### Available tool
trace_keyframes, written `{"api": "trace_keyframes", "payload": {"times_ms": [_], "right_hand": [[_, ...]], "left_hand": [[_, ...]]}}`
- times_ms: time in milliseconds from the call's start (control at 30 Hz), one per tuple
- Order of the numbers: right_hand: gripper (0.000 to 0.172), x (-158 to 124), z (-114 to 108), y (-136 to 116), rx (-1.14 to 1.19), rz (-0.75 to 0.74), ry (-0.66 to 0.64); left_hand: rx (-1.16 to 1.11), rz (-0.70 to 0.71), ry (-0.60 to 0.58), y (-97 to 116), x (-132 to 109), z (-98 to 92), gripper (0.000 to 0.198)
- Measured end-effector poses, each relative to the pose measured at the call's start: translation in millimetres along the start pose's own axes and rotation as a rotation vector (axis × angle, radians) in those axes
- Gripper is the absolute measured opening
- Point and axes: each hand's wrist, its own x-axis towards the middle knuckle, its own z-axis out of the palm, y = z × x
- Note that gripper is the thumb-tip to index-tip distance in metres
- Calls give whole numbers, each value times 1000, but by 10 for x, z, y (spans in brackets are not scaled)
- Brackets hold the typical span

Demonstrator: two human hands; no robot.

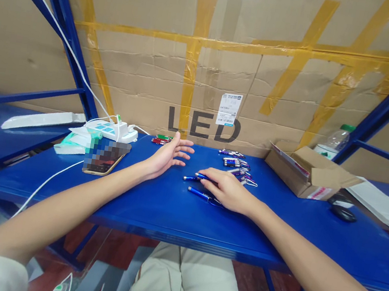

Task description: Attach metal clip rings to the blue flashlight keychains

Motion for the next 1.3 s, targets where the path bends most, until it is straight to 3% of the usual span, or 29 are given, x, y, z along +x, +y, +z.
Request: {"api": "trace_keyframes", "payload": {"times_ms": [133,367,633,767,967,1167,1300], "right_hand": [[31,-9,-10,3,-20,-4,-91],[28,-15,-4,32,-30,1,-110],[36,11,-20,0,-74,-29,-41],[37,4,3,26,-45,-58,-75],[30,8,8,47,-54,-21,-63],[12,-1,3,75,-88,70,-26],[19,3,8,128,-124,58,-32]], "left_hand": [[4,1,0,9,-9,4,67],[3,2,-5,7,-6,-1,67],[4,-3,4,10,-13,16,67],[5,-5,4,5,-10,13,67],[14,8,9,1,-9,12,67],[15,3,7,5,-11,4,66],[19,6,-5,3,-9,-2,66]]}}
